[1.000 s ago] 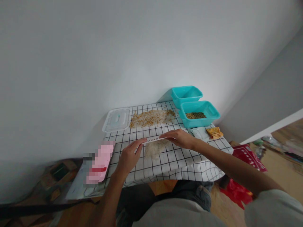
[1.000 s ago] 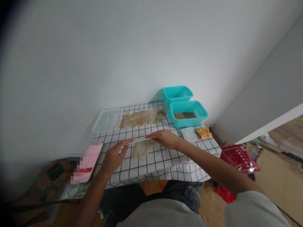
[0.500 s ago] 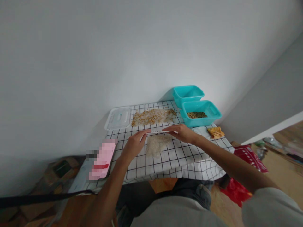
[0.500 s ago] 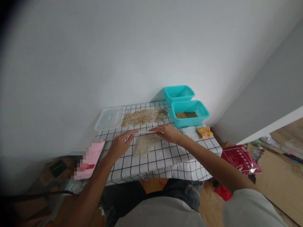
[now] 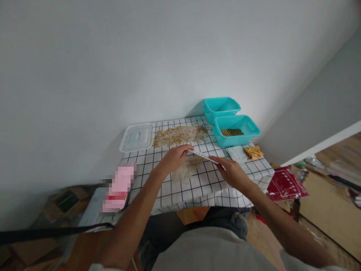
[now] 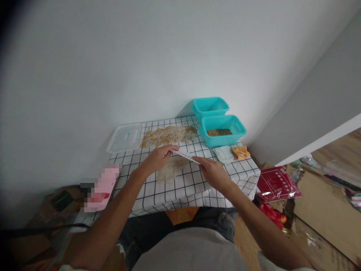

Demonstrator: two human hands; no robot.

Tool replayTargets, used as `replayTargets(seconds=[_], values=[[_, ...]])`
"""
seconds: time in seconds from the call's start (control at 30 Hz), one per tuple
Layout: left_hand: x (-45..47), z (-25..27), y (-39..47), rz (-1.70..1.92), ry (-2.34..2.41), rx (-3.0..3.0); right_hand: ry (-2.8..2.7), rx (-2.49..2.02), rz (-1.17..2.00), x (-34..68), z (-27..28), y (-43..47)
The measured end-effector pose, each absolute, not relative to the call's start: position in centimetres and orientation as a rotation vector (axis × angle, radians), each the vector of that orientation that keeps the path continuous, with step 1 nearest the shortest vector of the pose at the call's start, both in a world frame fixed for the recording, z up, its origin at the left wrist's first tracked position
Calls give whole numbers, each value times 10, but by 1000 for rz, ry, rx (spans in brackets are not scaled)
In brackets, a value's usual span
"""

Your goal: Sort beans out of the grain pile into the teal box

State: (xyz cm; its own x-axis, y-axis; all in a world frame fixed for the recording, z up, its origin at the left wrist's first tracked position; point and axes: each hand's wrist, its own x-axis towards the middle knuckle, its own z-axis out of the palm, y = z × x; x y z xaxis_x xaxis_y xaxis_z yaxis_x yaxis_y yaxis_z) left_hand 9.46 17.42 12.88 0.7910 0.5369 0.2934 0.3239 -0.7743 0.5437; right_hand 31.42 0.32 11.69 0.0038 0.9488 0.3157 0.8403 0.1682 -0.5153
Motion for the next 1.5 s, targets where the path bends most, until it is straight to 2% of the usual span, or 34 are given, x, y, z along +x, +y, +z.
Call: replayTargets(seconds=[0.6,1.07,1.3,1.5], values=[[51,122,187,607,560,2442,-1723,-1791,-5,195,99,-13],[23,124,182,636,644,2423,-1734,-1693,85,165,100,-10],[27,142,177,699,751,2480,-1705,-1664,98,201,125,2],[25,149,174,812,969,2541,-1836,-1466,237,268,135,61]])
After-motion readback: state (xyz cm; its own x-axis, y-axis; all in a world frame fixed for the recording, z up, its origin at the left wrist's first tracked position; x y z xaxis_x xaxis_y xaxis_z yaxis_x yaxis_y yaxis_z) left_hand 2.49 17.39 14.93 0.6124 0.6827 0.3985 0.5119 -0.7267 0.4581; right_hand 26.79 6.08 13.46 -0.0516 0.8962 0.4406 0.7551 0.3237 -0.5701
